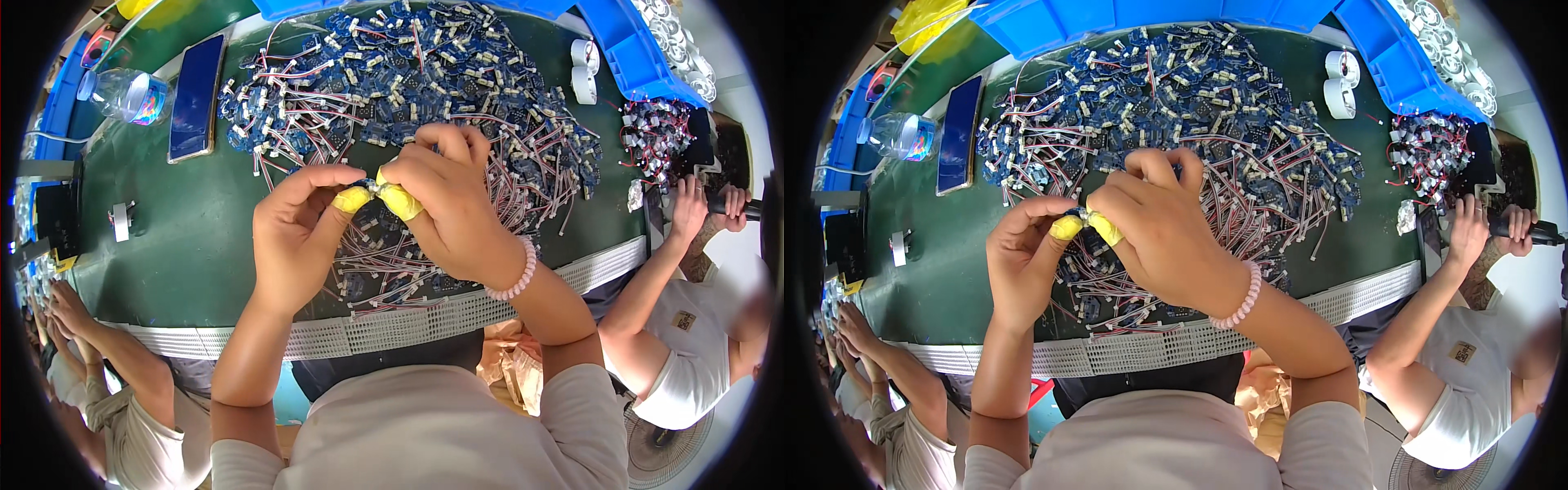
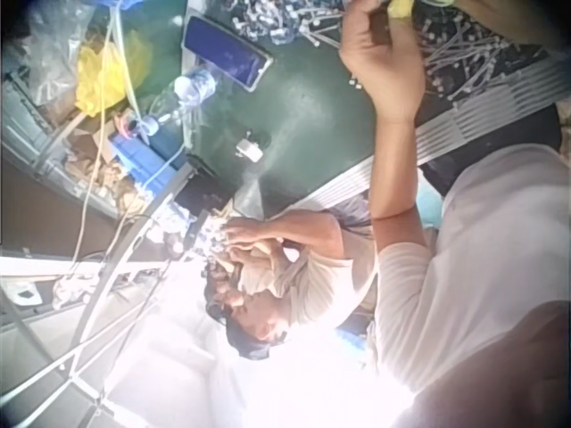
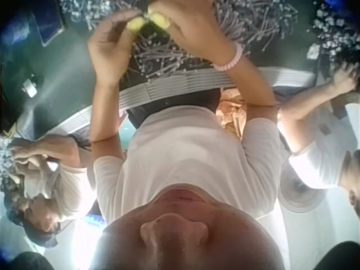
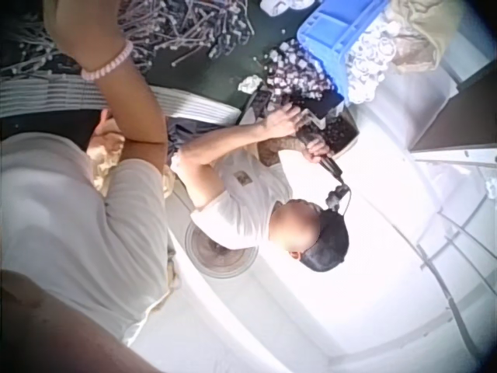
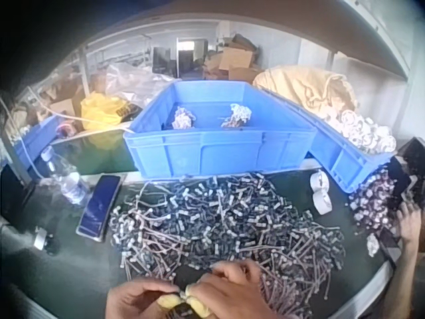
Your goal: Assembling electronic components by manually attaching small plastic parts to circuit boards on an assembly line.
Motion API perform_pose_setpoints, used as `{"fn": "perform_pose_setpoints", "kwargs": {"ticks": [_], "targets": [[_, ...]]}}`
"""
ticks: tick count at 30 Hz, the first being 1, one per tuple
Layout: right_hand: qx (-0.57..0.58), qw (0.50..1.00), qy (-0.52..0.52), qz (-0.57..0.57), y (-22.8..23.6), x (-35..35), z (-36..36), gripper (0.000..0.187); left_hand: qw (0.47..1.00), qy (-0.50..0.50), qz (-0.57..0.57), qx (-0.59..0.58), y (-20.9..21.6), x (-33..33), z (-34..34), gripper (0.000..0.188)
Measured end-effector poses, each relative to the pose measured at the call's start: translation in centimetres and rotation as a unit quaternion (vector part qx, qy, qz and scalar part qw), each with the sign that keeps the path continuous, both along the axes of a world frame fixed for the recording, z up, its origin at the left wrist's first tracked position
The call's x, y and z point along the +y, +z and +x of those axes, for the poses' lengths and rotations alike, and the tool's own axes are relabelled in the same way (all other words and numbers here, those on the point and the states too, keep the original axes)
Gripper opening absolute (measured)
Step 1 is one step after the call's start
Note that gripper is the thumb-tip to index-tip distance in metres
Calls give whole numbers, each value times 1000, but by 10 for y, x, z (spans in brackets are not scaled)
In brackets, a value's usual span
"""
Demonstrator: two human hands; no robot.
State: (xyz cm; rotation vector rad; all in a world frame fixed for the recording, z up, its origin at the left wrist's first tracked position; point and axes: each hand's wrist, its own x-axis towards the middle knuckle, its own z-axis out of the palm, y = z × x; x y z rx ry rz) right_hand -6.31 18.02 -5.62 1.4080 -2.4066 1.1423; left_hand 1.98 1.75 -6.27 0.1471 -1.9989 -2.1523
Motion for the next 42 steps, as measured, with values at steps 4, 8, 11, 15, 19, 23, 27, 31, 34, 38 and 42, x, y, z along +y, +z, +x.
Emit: {"fn": "perform_pose_setpoints", "kwargs": {"ticks": [4, 8, 11, 15, 19, 23, 27, 31, 34, 38, 42], "targets": [[-23, 999, 25, -2, -3, 0, 1, 24, 1000, -13, 14, 1, -1, -5, -1, 19], [-54, 997, 29, -40, -4, 0, 1, 21, 996, -36, 76, -26, -2, -9, -2, 16], [-35, 998, 9, -48, -5, -1, 2, 18, 997, -41, 60, -30, 0, -7, -3, 15], [26, 998, -34, -36, -5, -4, 8, 20, 1000, -17, 1, -16, 0, -3, -1, 17], [29, 996, -71, -48, -5, -9, 19, 23, 992, 80, -97, 7, 0, 15, 1, 15], [-13, 995, -73, -60, -4, -8, 26, 23, 974, 126, -180, 50, -8, 26, 3, 15], [-125, 969, -85, -193, -5, -14, 25, 28, 968, 180, -125, 122, -4, 29, -5, 18], [-138, 970, -87, -182, -8, -12, 27, 26, 967, 174, -138, 123, -7, 30, -5, 19], [-79, 983, -87, -138, -2, -10, 22, 26, 961, 171, -187, 110, -5, 26, -8, 18], [-36, 989, -67, -127, -3, -9, 19, 25, 962, 151, -202, 100, -2, 24, -5, 16], [-42, 998, 3, -52, 4, 5, -7, 18, 981, 121, -143, 45, -9, 17, -7, 16]]}}
